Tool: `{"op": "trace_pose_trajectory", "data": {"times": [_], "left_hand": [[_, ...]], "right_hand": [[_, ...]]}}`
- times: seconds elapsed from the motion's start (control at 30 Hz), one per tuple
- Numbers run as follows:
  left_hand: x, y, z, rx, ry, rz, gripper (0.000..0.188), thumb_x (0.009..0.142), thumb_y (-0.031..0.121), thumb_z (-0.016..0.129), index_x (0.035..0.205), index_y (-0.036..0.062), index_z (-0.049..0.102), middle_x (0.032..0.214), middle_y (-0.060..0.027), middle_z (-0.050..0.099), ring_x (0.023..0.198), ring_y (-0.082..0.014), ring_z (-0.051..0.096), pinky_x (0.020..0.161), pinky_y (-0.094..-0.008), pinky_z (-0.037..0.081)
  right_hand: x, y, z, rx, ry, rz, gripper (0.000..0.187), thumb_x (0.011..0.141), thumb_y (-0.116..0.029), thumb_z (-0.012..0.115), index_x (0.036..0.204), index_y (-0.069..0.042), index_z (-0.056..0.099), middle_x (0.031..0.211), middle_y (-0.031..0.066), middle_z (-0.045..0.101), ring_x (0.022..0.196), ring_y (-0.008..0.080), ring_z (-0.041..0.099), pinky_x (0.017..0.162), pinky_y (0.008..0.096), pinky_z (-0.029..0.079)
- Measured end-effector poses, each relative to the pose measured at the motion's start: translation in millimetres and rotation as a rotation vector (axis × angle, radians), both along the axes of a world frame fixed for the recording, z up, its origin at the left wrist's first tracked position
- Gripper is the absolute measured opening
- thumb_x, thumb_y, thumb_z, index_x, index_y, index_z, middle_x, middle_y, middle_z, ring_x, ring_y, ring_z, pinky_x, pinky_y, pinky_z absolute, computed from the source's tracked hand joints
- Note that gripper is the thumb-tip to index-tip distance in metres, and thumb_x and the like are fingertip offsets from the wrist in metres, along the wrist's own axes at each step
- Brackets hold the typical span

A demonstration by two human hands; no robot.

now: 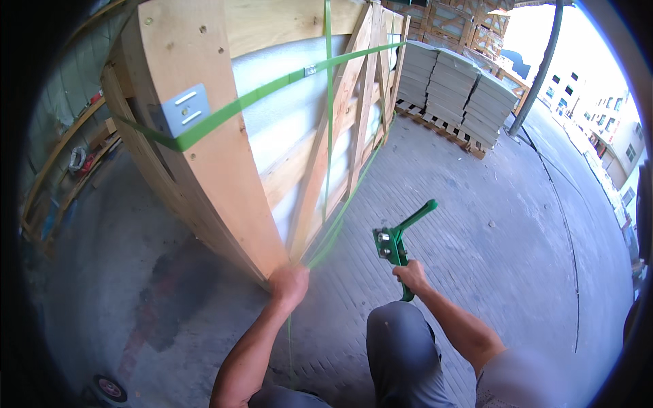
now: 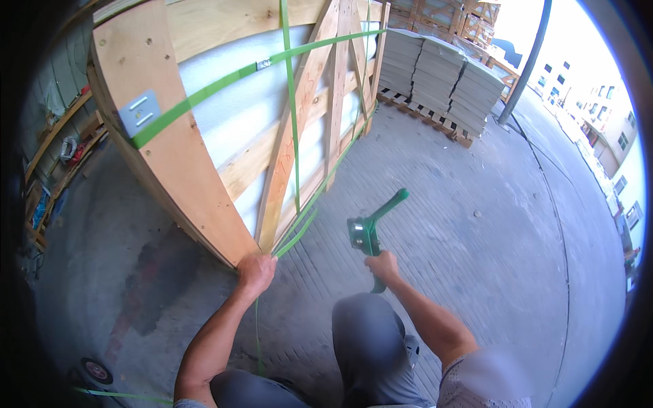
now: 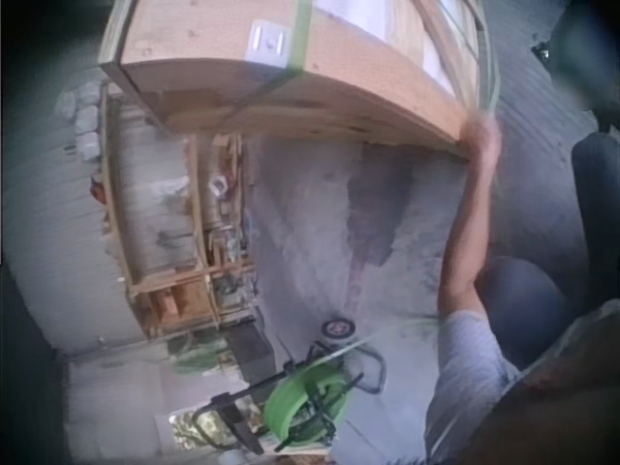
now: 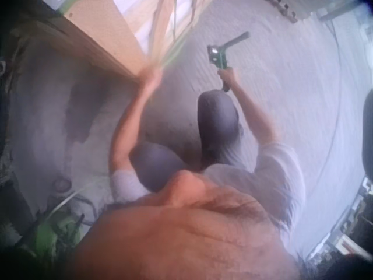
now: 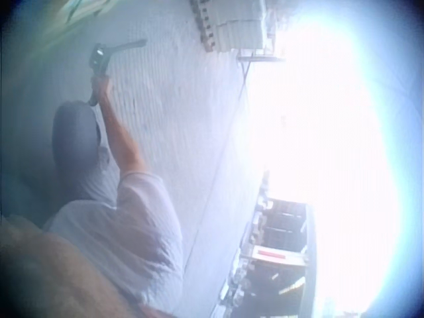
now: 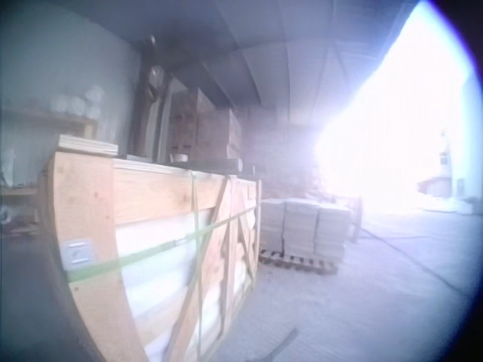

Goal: The person secures a wooden crate with green straps using a ratchet strap tool. They loop the straps around the crate, tighten them with the ratchet, and trim excess strap length. The person also uses a hammer to adjust the crate structure.

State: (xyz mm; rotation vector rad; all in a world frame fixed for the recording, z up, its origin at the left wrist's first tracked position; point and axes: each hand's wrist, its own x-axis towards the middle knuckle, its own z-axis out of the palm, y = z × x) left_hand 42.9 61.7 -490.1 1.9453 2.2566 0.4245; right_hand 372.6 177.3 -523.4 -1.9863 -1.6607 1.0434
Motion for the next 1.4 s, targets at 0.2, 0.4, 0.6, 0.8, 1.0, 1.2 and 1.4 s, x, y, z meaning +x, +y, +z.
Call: {"op": "trace_pose_trajectory", "data": {"times": [0.2,0.4,0.6,0.8,1.0,1.2,1.4], "left_hand": [[1,0,5,0.048,0.040,0.007,0.032,0.090,0.032,0.055,0.073,0.0075,0.066,0.067,-0.0156,0.064,0.065,-0.0369,0.064,0.058,-0.0486,0.047],[1,2,10,0.010,0.030,0.007,0.033,0.093,0.031,0.052,0.074,0.0064,0.065,0.065,-0.0165,0.062,0.060,-0.0378,0.061,0.055,-0.0501,0.045],[6,6,26,-0.054,-0.050,0.049,0.029,0.091,0.028,0.054,0.075,0.0064,0.064,0.072,-0.0154,0.063,0.069,-0.0368,0.061,0.059,-0.0485,0.044],[9,5,42,-0.035,-0.076,-0.007,0.024,0.086,0.027,0.058,0.074,0.0067,0.063,0.071,-0.0129,0.062,0.069,-0.0350,0.061,0.059,-0.0468,0.044],[12,5,44,0.024,-0.074,-0.018,0.029,0.089,0.027,0.056,0.071,0.0047,0.061,0.066,-0.0163,0.060,0.064,-0.0383,0.060,0.055,-0.0501,0.043],[11,5,47,-0.063,-0.066,0.064,0.033,0.095,0.025,0.050,0.074,0.0002,0.057,0.065,-0.0212,0.058,0.064,-0.0418,0.058,0.057,-0.0498,0.041],[9,4,46,-0.018,-0.109,0.037,0.033,0.094,0.027,0.052,0.075,0.0012,0.060,0.068,-0.0210,0.061,0.066,-0.0423,0.060,0.059,-0.0502,0.043]], "right_hand": [[39,-48,-118,-0.105,-0.341,0.006,0.037,0.068,-0.028,0.070,0.086,0.004,0.070,0.085,0.0205,0.069,0.082,0.0302,0.068,0.073,0.0416,0.051],[87,-37,-130,-0.142,-0.120,0.301,0.034,0.076,-0.028,0.064,0.093,0.001,0.070,0.092,0.0244,0.067,0.088,0.0368,0.065,0.076,0.0448,0.050],[68,41,-56,-0.121,0.723,-0.131,0.039,0.084,-0.032,0.062,0.110,-0.002,0.065,0.108,0.0142,0.064,0.111,0.0216,0.055,0.085,0.0363,0.046],[33,19,-41,-0.168,-0.049,0.517,0.085,0.066,-0.032,0.076,0.137,0.000,0.042,0.131,0.0262,0.047,0.120,0.0338,0.050,0.101,0.0385,0.041],[36,-27,-107,-0.580,-0.226,0.238,0.058,0.075,-0.043,0.069,0.105,0.006,0.065,0.101,0.0239,0.066,0.098,0.0359,0.065,0.085,0.0438,0.050],[21,-53,-137,-0.449,-0.236,-0.166,0.046,0.077,-0.042,0.066,0.101,-0.002,0.068,0.098,0.0196,0.069,0.096,0.0367,0.066,0.079,0.0461,0.052],[19,-62,-153,-0.349,-0.217,-0.254,0.043,0.076,-0.038,0.068,0.105,-0.006,0.068,0.103,0.0187,0.068,0.098,0.0375,0.065,0.079,0.0479,0.052]]}}
